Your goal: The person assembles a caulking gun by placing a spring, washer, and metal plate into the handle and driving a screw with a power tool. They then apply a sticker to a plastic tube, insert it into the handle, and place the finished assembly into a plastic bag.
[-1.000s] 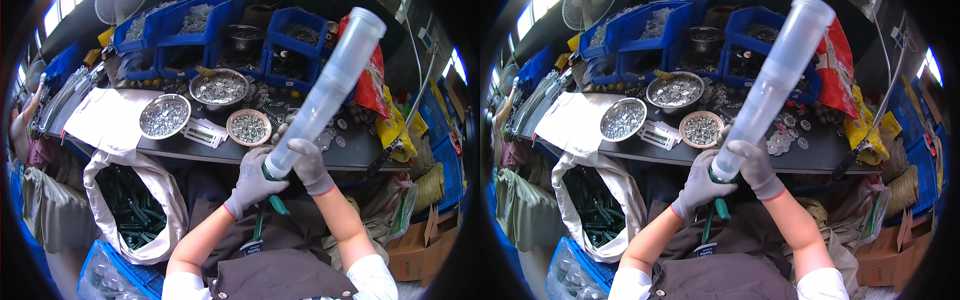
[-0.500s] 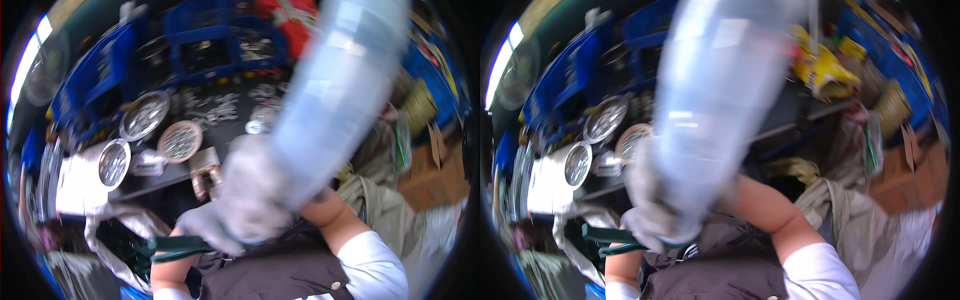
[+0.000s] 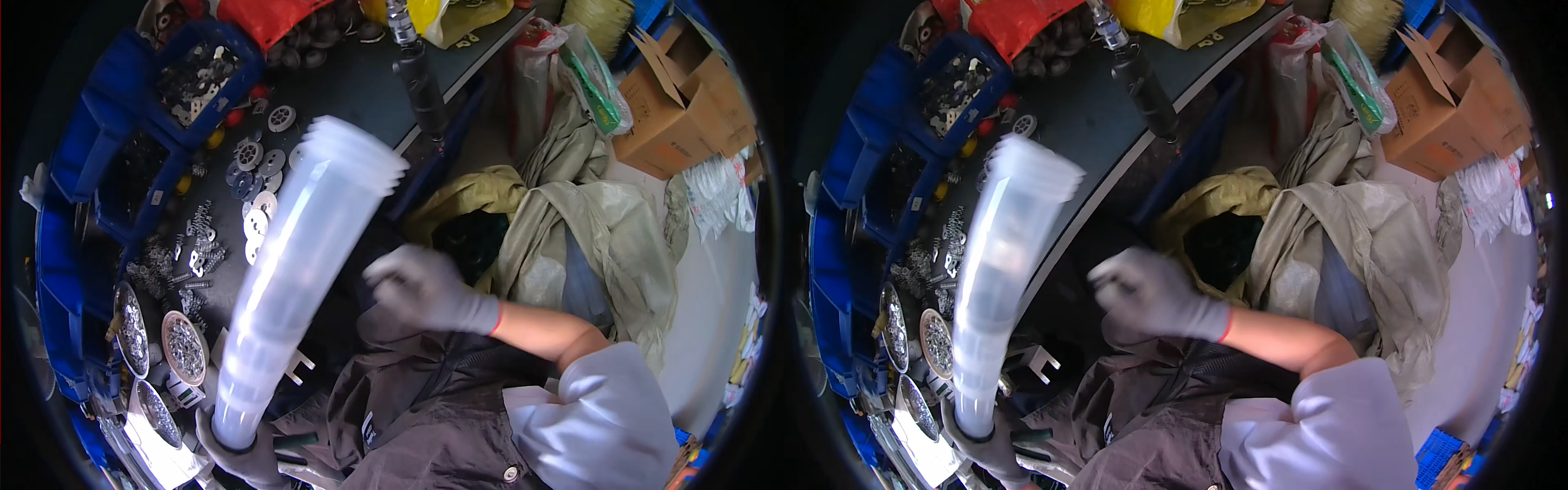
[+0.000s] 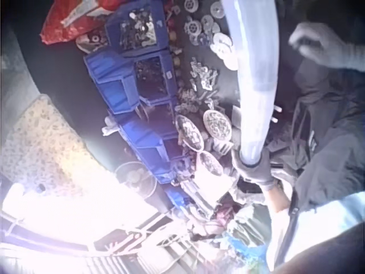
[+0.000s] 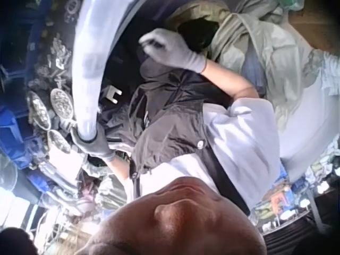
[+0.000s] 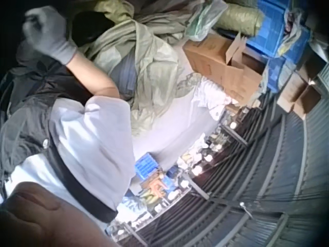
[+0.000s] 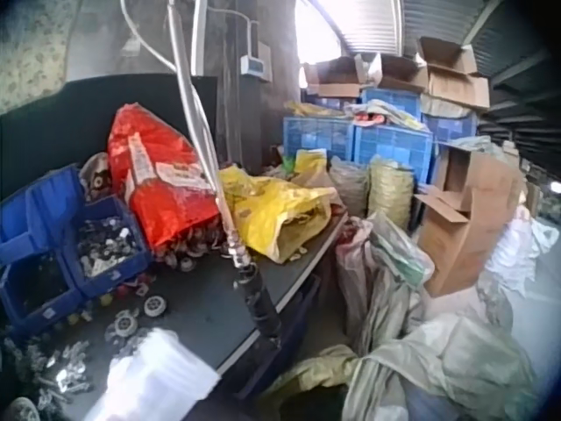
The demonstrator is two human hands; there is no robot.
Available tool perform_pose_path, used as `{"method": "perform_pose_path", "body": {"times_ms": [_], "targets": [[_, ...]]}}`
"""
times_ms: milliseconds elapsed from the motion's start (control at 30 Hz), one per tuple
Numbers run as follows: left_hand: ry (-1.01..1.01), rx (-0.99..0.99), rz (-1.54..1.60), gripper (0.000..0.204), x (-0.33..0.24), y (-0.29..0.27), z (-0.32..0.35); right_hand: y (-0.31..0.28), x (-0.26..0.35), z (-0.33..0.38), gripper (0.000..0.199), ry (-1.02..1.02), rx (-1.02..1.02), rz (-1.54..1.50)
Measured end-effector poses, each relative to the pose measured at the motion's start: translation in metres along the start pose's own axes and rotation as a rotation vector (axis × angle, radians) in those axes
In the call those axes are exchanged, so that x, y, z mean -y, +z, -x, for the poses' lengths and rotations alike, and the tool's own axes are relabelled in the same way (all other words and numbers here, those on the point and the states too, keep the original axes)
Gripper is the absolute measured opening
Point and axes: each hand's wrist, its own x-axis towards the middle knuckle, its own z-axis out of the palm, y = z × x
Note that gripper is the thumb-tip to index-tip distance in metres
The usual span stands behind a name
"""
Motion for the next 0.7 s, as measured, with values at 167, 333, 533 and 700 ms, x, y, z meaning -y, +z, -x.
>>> {"method": "perform_pose_path", "body": {"times_ms": [167,333,533,700], "targets": [[-0.015,0.055,-0.105,0.078,0.019,-0.005,0.013,-0.074,-0.206,0.074,0.035,0.519,0.379,1.028],[-0.169,0.139,-0.143,0.077,0.011,-0.018,0.018,-0.134,-0.362,0.131,0.049,0.517,0.604,1.457],[-0.088,0.199,-0.129,0.077,0.004,-0.015,0.013,-0.147,-0.379,0.135,0.048,0.515,0.19,1.191],[-0.01,0.242,0.01,0.075,0.02,-0.014,0.022,-0.136,-0.24,0.078,0.037,0.994,0.264,0.258]]}}
